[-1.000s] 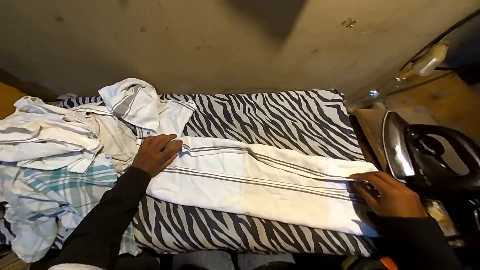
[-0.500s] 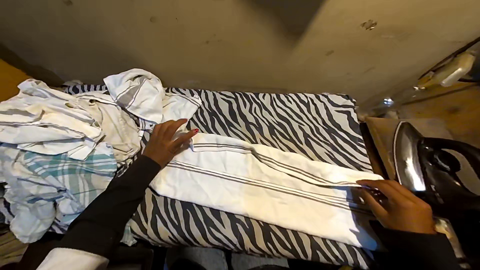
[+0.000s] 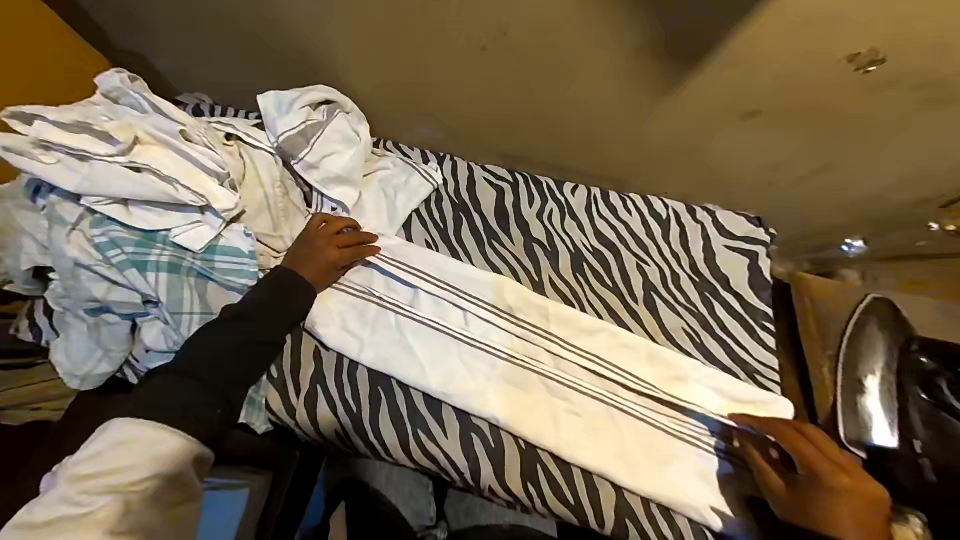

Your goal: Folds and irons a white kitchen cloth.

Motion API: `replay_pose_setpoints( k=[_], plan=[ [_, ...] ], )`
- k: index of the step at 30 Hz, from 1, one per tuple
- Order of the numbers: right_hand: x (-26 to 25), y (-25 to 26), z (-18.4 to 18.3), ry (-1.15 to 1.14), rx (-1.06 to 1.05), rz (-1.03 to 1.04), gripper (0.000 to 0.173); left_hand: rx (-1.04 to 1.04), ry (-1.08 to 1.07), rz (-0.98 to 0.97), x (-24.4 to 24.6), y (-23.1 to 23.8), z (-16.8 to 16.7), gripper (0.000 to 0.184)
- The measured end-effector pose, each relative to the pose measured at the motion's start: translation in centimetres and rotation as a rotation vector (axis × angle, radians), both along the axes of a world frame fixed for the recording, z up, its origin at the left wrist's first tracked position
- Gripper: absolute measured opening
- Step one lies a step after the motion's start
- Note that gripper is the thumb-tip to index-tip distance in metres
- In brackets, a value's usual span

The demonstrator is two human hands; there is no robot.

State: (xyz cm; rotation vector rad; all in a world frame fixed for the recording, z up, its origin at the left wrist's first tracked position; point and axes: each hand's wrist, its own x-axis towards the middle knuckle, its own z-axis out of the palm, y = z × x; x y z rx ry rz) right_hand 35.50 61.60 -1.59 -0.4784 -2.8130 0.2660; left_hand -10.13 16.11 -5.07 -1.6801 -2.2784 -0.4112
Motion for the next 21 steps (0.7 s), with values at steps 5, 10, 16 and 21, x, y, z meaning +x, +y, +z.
replay_pose_setpoints(
  k=[5,10,16,21],
  plan=[
    [0.8,-0.3,0.6,0.066,0.039,-0.049,0.02,0.153,0.134,0.066,2.1,-1.1,1.0,0.021],
    [0.6,-1.6,0.7,-0.17,-0.077,-0.113,0.025,-0.083,-0.09,0.055,3.0,-2.0,0.1,0.024],
    [-2.8,-1.4,4.3,-0.096,-0.018,-0.055,0.027,-0.092,-0.232,0.069,2.0,3.0,4.3,0.029],
    [-6.6,2.5,-0.2,-0.16,-0.032,-0.067,0.022,-0.51,-0.415,0.105,0.1,7.7,6.0,0.026]
  ],
)
